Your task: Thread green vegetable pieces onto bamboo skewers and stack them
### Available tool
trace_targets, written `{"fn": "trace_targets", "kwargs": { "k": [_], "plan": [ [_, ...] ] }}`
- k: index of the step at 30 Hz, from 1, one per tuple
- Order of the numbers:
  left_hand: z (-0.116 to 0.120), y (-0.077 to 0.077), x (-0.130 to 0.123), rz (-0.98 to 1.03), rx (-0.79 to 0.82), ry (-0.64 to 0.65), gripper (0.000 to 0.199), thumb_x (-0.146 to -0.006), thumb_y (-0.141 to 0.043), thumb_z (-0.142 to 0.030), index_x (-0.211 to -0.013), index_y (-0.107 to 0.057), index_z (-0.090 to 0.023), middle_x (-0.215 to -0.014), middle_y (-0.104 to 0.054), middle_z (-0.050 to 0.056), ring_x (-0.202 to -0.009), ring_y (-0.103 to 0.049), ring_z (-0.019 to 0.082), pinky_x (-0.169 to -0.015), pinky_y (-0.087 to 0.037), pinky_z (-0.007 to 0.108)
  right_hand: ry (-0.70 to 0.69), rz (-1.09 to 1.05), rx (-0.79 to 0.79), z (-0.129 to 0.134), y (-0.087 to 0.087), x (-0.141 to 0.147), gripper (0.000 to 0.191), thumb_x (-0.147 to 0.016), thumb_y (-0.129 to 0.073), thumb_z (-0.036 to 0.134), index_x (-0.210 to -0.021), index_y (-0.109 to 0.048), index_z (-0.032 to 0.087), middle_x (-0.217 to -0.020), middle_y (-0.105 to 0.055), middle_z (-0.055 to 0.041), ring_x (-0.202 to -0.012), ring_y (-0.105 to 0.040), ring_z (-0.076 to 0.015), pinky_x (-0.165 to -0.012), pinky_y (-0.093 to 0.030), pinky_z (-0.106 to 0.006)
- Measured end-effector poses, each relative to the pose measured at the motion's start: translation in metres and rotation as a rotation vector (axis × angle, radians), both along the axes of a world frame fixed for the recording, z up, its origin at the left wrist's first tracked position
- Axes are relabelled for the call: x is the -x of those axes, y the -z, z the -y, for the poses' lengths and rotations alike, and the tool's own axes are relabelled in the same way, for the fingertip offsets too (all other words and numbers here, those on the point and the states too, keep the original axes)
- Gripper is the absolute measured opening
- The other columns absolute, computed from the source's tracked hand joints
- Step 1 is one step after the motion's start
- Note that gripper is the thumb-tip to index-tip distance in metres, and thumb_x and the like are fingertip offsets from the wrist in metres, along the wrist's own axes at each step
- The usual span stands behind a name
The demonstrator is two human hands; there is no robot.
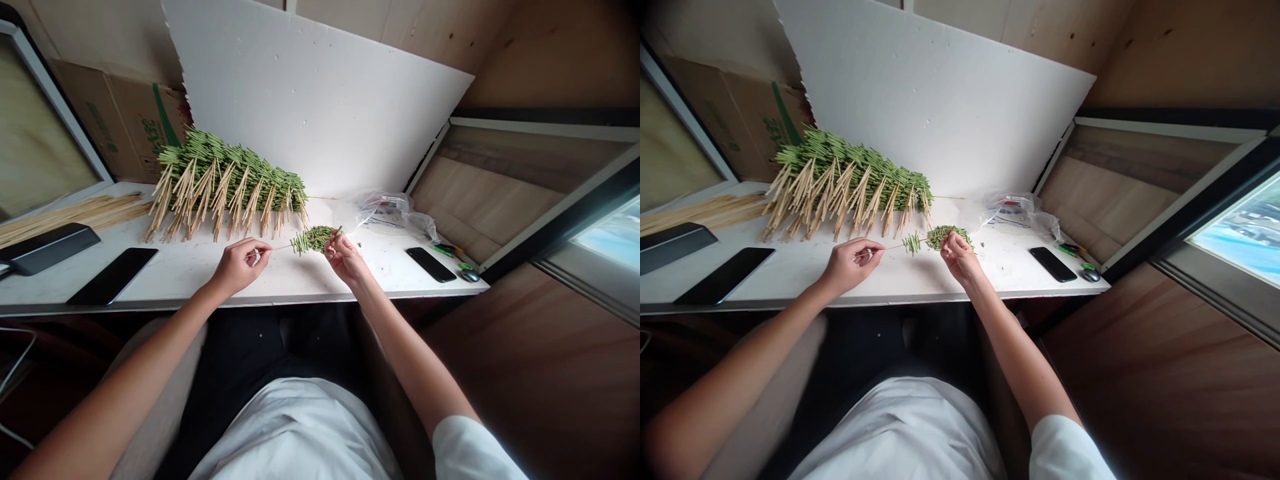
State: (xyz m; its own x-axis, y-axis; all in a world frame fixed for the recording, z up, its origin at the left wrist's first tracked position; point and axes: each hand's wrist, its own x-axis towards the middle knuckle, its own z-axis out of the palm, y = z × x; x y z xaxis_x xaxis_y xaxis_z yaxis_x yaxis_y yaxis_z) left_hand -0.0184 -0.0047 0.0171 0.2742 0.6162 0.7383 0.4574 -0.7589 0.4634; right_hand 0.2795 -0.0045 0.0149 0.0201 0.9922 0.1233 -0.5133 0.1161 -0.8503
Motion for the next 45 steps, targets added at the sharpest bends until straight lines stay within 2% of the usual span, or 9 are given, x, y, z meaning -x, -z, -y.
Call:
{"fn": "trace_targets", "kwargs": {
  "k": [6, 12, 18, 24, 27, 34, 41, 45],
  "plan": [
    [0.0003, -0.0003, 0.0001, 0.001, -0.008, 0.008, 0.013, -0.097, -0.066, -0.027, -0.098, -0.075, -0.018, -0.078, -0.067, 0.002, -0.057, -0.048, 0.011, -0.058, -0.040, 0.027, -0.048, -0.043, 0.002, 0.0006, 0.0029, -0.0011, 0.025, -0.085, -0.089, 0.038, -0.105, -0.076, 0.029, -0.098, -0.075, 0.0006, -0.090, -0.070, -0.0139, -0.072, -0.058, -0.023],
    [0.0008, -0.0013, 0.0002, 0.002, -0.009, 0.008, 0.013, -0.097, -0.066, -0.027, -0.099, -0.075, -0.018, -0.076, -0.065, 0.001, -0.057, -0.047, 0.011, -0.058, -0.040, 0.027, -0.055, 0.009, -0.029, 0.0037, 0.0004, 0.0009, 0.028, -0.085, -0.089, 0.037, -0.108, -0.075, 0.027, -0.097, -0.074, -0.0003, -0.091, -0.070, -0.0153, -0.076, -0.059, -0.025],
    [0.0011, -0.0019, 0.0002, 0.004, -0.018, 0.015, 0.013, -0.097, -0.066, -0.026, -0.098, -0.075, -0.018, -0.077, -0.065, 0.001, -0.056, -0.046, 0.011, -0.058, -0.040, 0.027, -0.046, -0.021, -0.038, 0.0050, -0.0015, 0.0028, 0.022, -0.082, -0.092, 0.038, -0.094, -0.076, 0.027, -0.090, -0.072, 0.0016, -0.083, -0.067, -0.0129, -0.072, -0.055, -0.023],
    [-0.0005, -0.0006, 0.0007, 0.003, -0.039, 0.018, 0.011, -0.096, -0.067, -0.024, -0.098, -0.075, -0.017, -0.076, -0.065, 0.000, -0.056, -0.046, 0.010, -0.058, -0.040, 0.025, -0.068, -0.067, -0.024, 0.0051, -0.0016, 0.0037, 0.024, -0.082, -0.092, 0.035, -0.099, -0.077, 0.026, -0.091, -0.075, 0.0011, -0.084, -0.068, -0.0132, -0.074, -0.055, -0.023],
    [-0.0012, -0.0001, 0.0007, 0.003, -0.045, 0.019, 0.010, -0.096, -0.067, -0.023, -0.098, -0.075, -0.017, -0.077, -0.066, 0.000, -0.055, -0.046, 0.010, -0.057, -0.040, 0.025, -0.095, -0.094, -0.025, 0.0057, -0.0012, 0.0044, 0.025, -0.082, -0.091, 0.036, -0.100, -0.077, 0.026, -0.092, -0.076, 0.0007, -0.089, -0.071, -0.0140, -0.074, -0.057, -0.023],
    [-0.0017, 0.0015, 0.0009, 0.008, -0.040, 0.014, 0.009, -0.095, -0.068, -0.022, -0.098, -0.075, -0.017, -0.077, -0.066, 0.000, -0.055, -0.046, 0.009, -0.058, -0.040, 0.025, -0.104, -0.075, -0.005, 0.0068, 0.0008, 0.0045, 0.030, -0.077, -0.095, 0.039, -0.096, -0.076, 0.027, -0.107, -0.082, -0.0014, -0.116, -0.074, -0.0206, -0.082, -0.062, -0.025],
    [-0.0004, 0.0011, 0.0002, 0.016, -0.031, 0.010, 0.008, -0.095, -0.069, -0.022, -0.096, -0.076, -0.017, -0.078, -0.067, 0.001, -0.056, -0.047, 0.009, -0.056, -0.039, 0.024, -0.093, -0.012, -0.002, 0.0052, 0.0050, 0.0030, 0.034, -0.077, -0.094, 0.044, -0.100, -0.075, 0.028, -0.115, -0.082, -0.0020, -0.127, -0.071, -0.0226, -0.084, -0.061, -0.026],
    [-0.0004, 0.0003, 0.0000, 0.015, -0.038, 0.006, 0.008, -0.094, -0.069, -0.021, -0.095, -0.076, -0.017, -0.078, -0.067, 0.001, -0.056, -0.047, 0.009, -0.056, -0.039, 0.024, -0.069, -0.007, 0.016, 0.0060, 0.0029, 0.0036, 0.034, -0.075, -0.095, 0.043, -0.097, -0.076, 0.027, -0.115, -0.082, -0.0030, -0.126, -0.071, -0.0237, -0.080, -0.063, -0.026]
  ]
}}
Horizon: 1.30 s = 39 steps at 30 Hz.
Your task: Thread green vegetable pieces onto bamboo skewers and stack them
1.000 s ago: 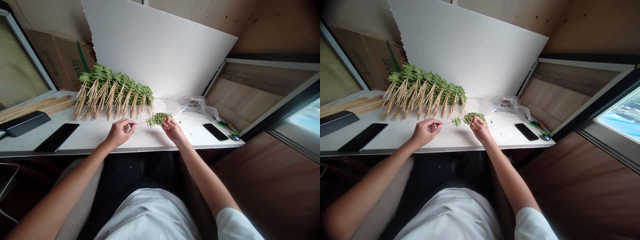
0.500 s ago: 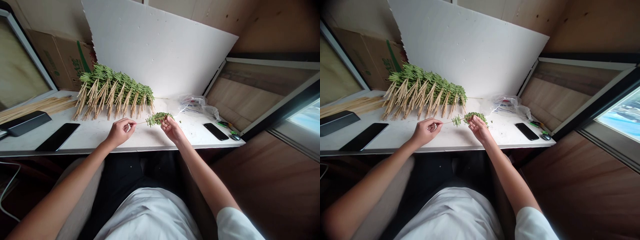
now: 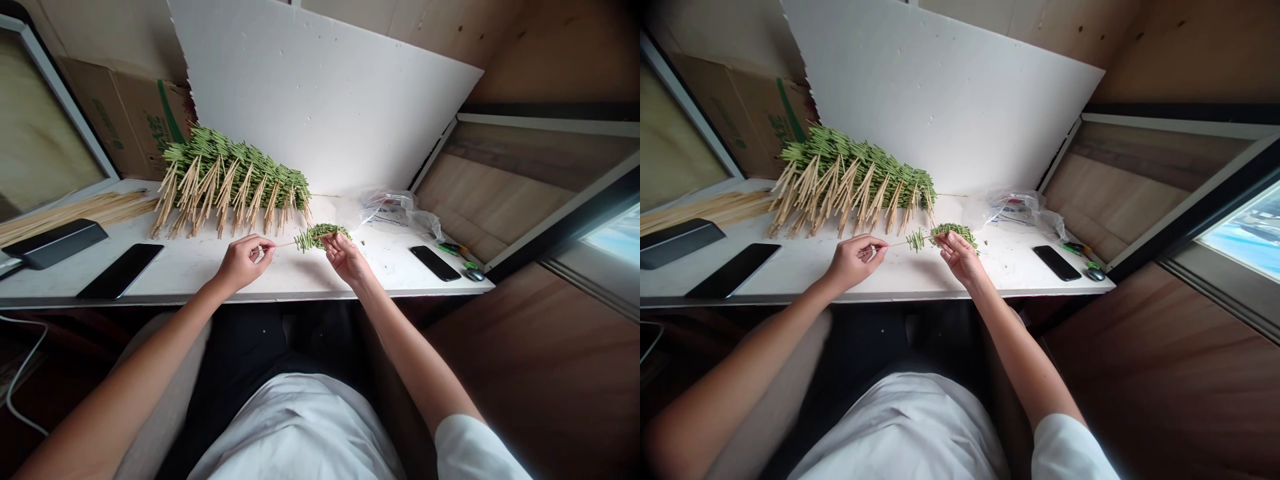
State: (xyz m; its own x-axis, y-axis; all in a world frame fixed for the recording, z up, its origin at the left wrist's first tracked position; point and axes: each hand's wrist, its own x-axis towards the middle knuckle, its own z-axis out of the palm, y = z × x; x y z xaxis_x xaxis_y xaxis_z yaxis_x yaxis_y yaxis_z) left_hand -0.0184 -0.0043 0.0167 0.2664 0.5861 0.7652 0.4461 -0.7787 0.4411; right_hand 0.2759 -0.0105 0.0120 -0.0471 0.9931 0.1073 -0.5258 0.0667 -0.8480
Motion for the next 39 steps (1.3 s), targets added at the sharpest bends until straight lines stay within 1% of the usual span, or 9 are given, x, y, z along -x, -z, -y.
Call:
{"fn": "trace_targets", "kwargs": {
  "k": [4, 7, 11, 16, 22, 27, 33, 39],
  "plan": [
    [0.000, 0.000, 0.001, -0.001, 0.001, 0.006, 0.009, -0.094, -0.069, -0.021, -0.095, -0.076, -0.018, -0.078, -0.067, 0.001, -0.056, -0.047, 0.010, -0.055, -0.039, 0.024, 0.011, -0.002, 0.007, 0.001, -0.003, 0.001, 0.034, -0.075, -0.096, 0.042, -0.097, -0.077, 0.026, -0.112, -0.083, -0.0029, -0.121, -0.074, -0.0225, -0.076, -0.063, -0.025],
    [0.000, -0.001, 0.001, -0.008, -0.003, 0.009, 0.009, -0.094, -0.068, -0.020, -0.095, -0.076, -0.018, -0.078, -0.067, 0.001, -0.056, -0.047, 0.010, -0.055, -0.039, 0.024, 0.035, 0.033, 0.002, 0.001, -0.003, 0.000, 0.034, -0.075, -0.095, 0.043, -0.098, -0.078, 0.026, -0.110, -0.083, -0.0030, -0.117, -0.075, -0.0224, -0.076, -0.063, -0.025],
    [0.002, -0.004, 0.001, -0.021, -0.024, 0.014, 0.010, -0.093, -0.067, -0.019, -0.096, -0.076, -0.018, -0.080, -0.069, 0.001, -0.056, -0.048, 0.010, -0.055, -0.039, 0.024, 0.074, 0.084, -0.013, 0.000, -0.002, -0.002, 0.031, -0.075, -0.094, 0.044, -0.095, -0.080, 0.025, -0.107, -0.084, -0.0034, -0.113, -0.077, -0.0218, -0.071, -0.060, -0.023],
    [0.002, -0.005, 0.003, -0.055, -0.058, 0.004, 0.011, -0.094, -0.066, -0.017, -0.097, -0.076, -0.018, -0.084, -0.072, 0.002, -0.056, -0.049, 0.010, -0.059, -0.042, 0.026, 0.153, 0.161, -0.026, -0.001, -0.004, -0.002, 0.035, -0.070, -0.096, 0.047, -0.091, -0.080, 0.025, -0.102, -0.085, -0.0055, -0.109, -0.079, -0.0251, -0.067, -0.058, -0.026],
    [0.001, -0.004, 0.002, -0.067, -0.073, 0.009, 0.011, -0.095, -0.066, -0.018, -0.097, -0.076, -0.019, -0.086, -0.073, 0.002, -0.056, -0.048, 0.011, -0.061, -0.042, 0.027, 0.186, 0.148, -0.027, 0.000, -0.007, 0.002, 0.036, -0.065, -0.098, 0.046, -0.088, -0.080, 0.024, -0.097, -0.085, -0.0057, -0.106, -0.079, -0.0256, -0.066, -0.057, -0.026],
    [0.001, -0.003, 0.002, -0.060, -0.076, 0.022, 0.012, -0.096, -0.065, -0.019, -0.098, -0.077, -0.019, -0.086, -0.073, 0.003, -0.056, -0.048, 0.011, -0.062, -0.043, 0.028, 0.198, 0.132, -0.044, 0.002, -0.006, 0.006, 0.032, -0.069, -0.096, 0.044, -0.089, -0.081, 0.024, -0.098, -0.084, -0.0053, -0.108, -0.078, -0.0258, -0.070, -0.059, -0.028],
    [0.000, -0.001, 0.002, -0.057, -0.075, 0.019, 0.013, -0.097, -0.065, -0.019, -0.099, -0.077, -0.019, -0.086, -0.073, 0.003, -0.056, -0.047, 0.011, -0.062, -0.044, 0.028, 0.256, 0.128, -0.037, 0.005, -0.003, 0.013, 0.035, -0.069, -0.096, 0.046, -0.090, -0.080, 0.023, -0.100, -0.084, -0.0068, -0.109, -0.078, -0.0262, -0.077, -0.060, -0.030],
    [-0.001, 0.000, 0.002, -0.052, -0.072, 0.036, 0.012, -0.097, -0.065, -0.020, -0.099, -0.077, -0.019, -0.087, -0.074, 0.004, -0.056, -0.048, 0.012, -0.062, -0.043, 0.028, 0.237, 0.116, -0.065, 0.007, -0.003, 0.016, 0.031, -0.073, -0.095, 0.046, -0.090, -0.081, 0.025, -0.101, -0.084, -0.0049, -0.110, -0.078, -0.0251, -0.082, -0.063, -0.032]
  ]
}}
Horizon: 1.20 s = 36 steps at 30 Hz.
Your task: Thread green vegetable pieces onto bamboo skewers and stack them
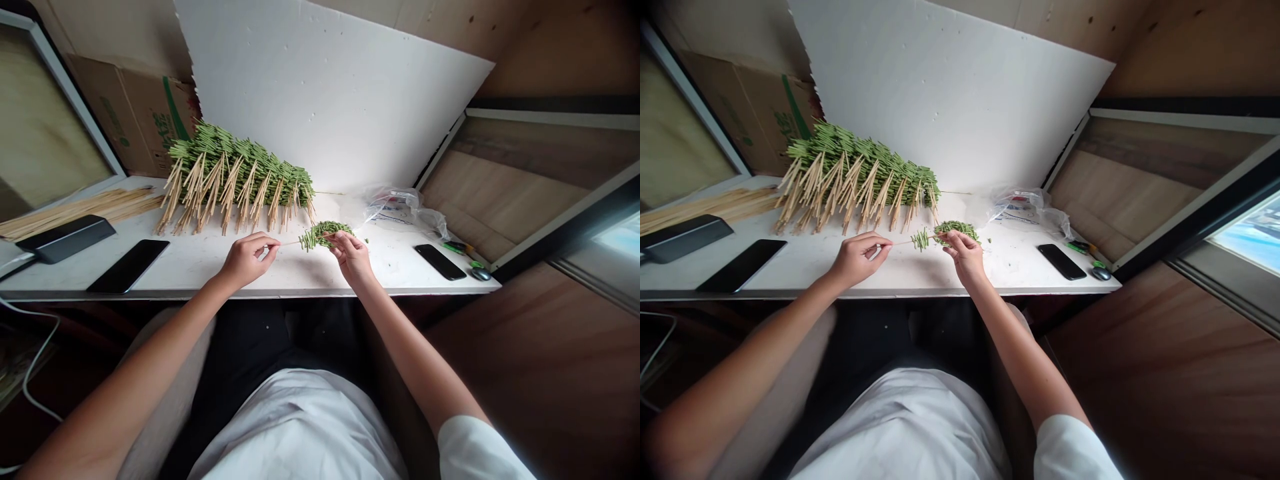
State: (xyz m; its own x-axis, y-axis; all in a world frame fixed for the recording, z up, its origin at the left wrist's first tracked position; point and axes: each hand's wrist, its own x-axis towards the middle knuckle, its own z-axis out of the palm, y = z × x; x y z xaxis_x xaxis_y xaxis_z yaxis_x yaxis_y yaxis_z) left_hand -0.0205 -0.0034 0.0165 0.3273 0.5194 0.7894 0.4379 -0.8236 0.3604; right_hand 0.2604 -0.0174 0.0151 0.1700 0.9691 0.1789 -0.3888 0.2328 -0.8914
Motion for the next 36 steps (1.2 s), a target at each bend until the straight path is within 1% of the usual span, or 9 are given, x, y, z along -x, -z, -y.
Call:
{"fn": "trace_targets", "kwargs": {
  "k": [6, 9, 15, 20, 22, 24, 27, 33, 36],
  "plan": [
    [-0.002, 0.002, 0.001, 0.003, 0.046, 0.046, 0.013, -0.099, -0.065, -0.023, -0.101, -0.077, -0.018, -0.090, -0.074, 0.005, -0.057, -0.049, 0.011, -0.061, -0.044, 0.027, 0.004, -0.028, -0.027, 0.000, -0.001, 0.001, 0.036, -0.068, -0.099, 0.045, -0.090, -0.080, 0.023, -0.100, -0.084, -0.0068, -0.114, -0.077, -0.0268, -0.096, -0.064, -0.038],
    [-0.003, 0.002, 0.003, -0.002, 0.061, 0.064, 0.014, -0.101, -0.065, -0.025, -0.103, -0.077, -0.018, -0.090, -0.073, 0.005, -0.057, -0.050, 0.011, -0.060, -0.045, 0.026, 0.010, -0.009, -0.030, 0.000, -0.001, 0.002, 0.037, -0.068, -0.099, 0.045, -0.090, -0.080, 0.023, -0.102, -0.084, -0.0072, -0.116, -0.076, -0.0279, -0.099, -0.064, -0.039],
    [-0.005, 0.006, 0.003, 0.006, -0.005, 0.037, 0.015, -0.100, -0.065, -0.023, -0.103, -0.079, -0.019, -0.080, -0.069, 0.004, -0.060, -0.052, 0.013, -0.066, -0.047, 0.029, 0.011, -0.009, -0.007, 0.003, -0.001, 0.003, 0.032, -0.071, -0.097, 0.045, -0.089, -0.080, 0.024, -0.102, -0.084, -0.0061, -0.115, -0.076, -0.0271, -0.096, -0.065, -0.039],
    [-0.005, 0.008, 0.001, -0.006, 0.003, 0.062, 0.016, -0.101, -0.063, -0.023, -0.104, -0.079, -0.019, -0.081, -0.068, 0.003, -0.059, -0.049, 0.012, -0.065, -0.047, 0.028, 0.022, -0.017, 0.010, 0.005, 0.001, 0.009, 0.034, -0.068, -0.098, 0.046, -0.087, -0.080, 0.024, -0.102, -0.083, -0.0066, -0.117, -0.075, -0.0279, -0.096, -0.065, -0.040],
    [-0.002, 0.007, -0.002, -0.016, 0.018, 0.088, 0.017, -0.102, -0.062, -0.024, -0.104, -0.078, -0.019, -0.083, -0.069, 0.004, -0.058, -0.049, 0.012, -0.065, -0.047, 0.028, 0.020, -0.003, 0.008, 0.006, 0.003, 0.013, 0.033, -0.066, -0.099, 0.045, -0.084, -0.081, 0.024, -0.100, -0.082, -0.0052, -0.112, -0.075, -0.0262, -0.094, -0.065, -0.038],
    [0.001, 0.004, -0.005, -0.013, 0.023, 0.100, 0.017, -0.103, -0.062, -0.025, -0.104, -0.078, -0.018, -0.084, -0.070, 0.005, -0.059, -0.051, 0.012, -0.065, -0.047, 0.028, 0.021, 0.013, 0.006, 0.007, 0.005, 0.018, 0.032, -0.065, -0.100, 0.044, -0.081, -0.081, 0.023, -0.097, -0.081, -0.0034, -0.101, -0.076, -0.0230, -0.092, -0.065, -0.037],
    [0.003, 0.000, -0.006, 0.015, 0.012, 0.068, 0.017, -0.102, -0.064, -0.026, -0.104, -0.079, -0.019, -0.085, -0.071, 0.006, -0.060, -0.052, 0.013, -0.064, -0.046, 0.029, 0.016, 0.038, -0.005, 0.008, 0.007, 0.022, 0.030, -0.066, -0.099, 0.043, -0.082, -0.083, 0.023, -0.095, -0.079, -0.0022, -0.092, -0.073, -0.0193, -0.092, -0.065, -0.037],
    [0.001, -0.002, -0.002, 0.032, -0.006, 0.013, 0.015, -0.101, -0.065, -0.027, -0.104, -0.078, -0.019, -0.075, -0.064, 0.002, -0.059, -0.052, 0.013, -0.064, -0.045, 0.028, -0.020, 0.075, -0.005, 0.006, 0.009, 0.021, 0.034, -0.066, -0.098, 0.042, -0.091, -0.082, 0.026, -0.108, -0.080, -0.0022, -0.098, -0.072, -0.0191, -0.086, -0.061, -0.033],
    [0.000, 0.000, -0.002, 0.036, -0.007, 0.009, 0.014, -0.101, -0.066, -0.027, -0.102, -0.078, -0.019, -0.075, -0.064, 0.002, -0.059, -0.052, 0.013, -0.063, -0.044, 0.028, -0.020, 0.074, -0.003, 0.004, 0.011, 0.020, 0.035, -0.065, -0.098, 0.040, -0.092, -0.081, 0.027, -0.111, -0.080, -0.0021, -0.100, -0.072, -0.0195, -0.085, -0.058, -0.033]
  ]
}}
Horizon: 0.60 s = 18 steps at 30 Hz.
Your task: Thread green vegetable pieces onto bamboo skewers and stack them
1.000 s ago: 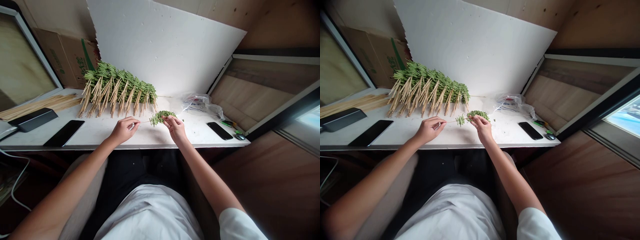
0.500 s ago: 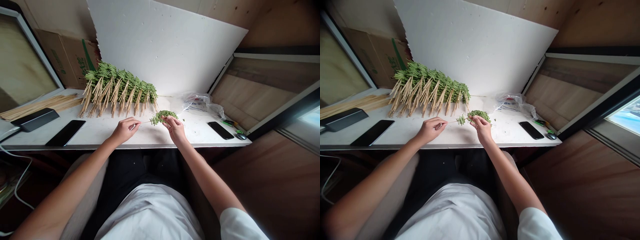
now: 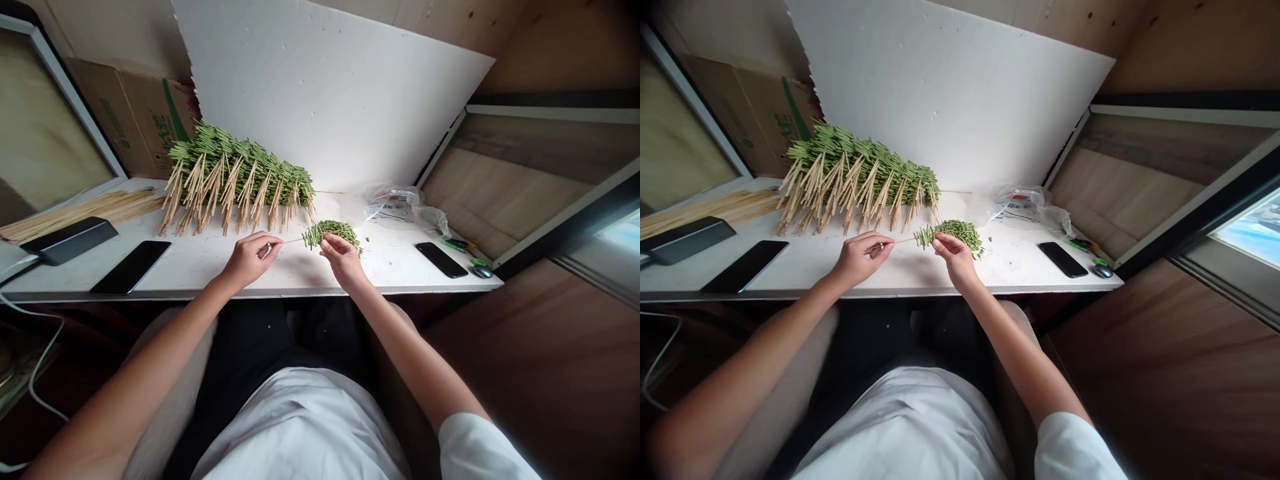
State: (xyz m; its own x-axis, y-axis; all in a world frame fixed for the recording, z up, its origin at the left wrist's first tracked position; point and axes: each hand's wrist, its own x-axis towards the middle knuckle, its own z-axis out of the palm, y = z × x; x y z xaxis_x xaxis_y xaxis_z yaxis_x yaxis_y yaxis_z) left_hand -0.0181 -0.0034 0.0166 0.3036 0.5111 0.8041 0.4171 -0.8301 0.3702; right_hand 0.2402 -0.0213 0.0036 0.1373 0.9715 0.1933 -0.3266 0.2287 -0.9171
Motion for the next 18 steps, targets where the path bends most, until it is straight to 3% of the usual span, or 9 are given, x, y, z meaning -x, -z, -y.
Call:
{"fn": "trace_targets", "kwargs": {
  "k": [11, 18],
  "plan": [
    [-0.002, 0.003, 0.001, 0.008, 0.033, -0.005, 0.013, -0.099, -0.067, -0.027, -0.101, -0.077, -0.018, -0.077, -0.063, 0.001, -0.059, -0.049, 0.012, -0.062, -0.044, 0.027, 0.002, -0.092, 0.028, -0.002, -0.004, -0.008, 0.042, -0.064, -0.099, 0.041, -0.100, -0.081, 0.030, -0.104, -0.081, 0.0007, -0.105, -0.072, -0.0197, -0.076, -0.057, -0.027],
    [-0.003, 0.001, 0.004, 0.009, 0.017, -0.017, 0.011, -0.097, -0.068, -0.023, -0.100, -0.076, -0.017, -0.073, -0.059, -0.001, -0.058, -0.048, 0.011, -0.060, -0.041, 0.027, -0.055, -0.205, 0.037, -0.006, -0.008, -0.018, 0.044, -0.063, -0.101, 0.040, -0.100, -0.080, 0.030, -0.095, -0.079, 0.0022, -0.103, -0.074, -0.0179, -0.080, -0.058, -0.025]
  ]
}}
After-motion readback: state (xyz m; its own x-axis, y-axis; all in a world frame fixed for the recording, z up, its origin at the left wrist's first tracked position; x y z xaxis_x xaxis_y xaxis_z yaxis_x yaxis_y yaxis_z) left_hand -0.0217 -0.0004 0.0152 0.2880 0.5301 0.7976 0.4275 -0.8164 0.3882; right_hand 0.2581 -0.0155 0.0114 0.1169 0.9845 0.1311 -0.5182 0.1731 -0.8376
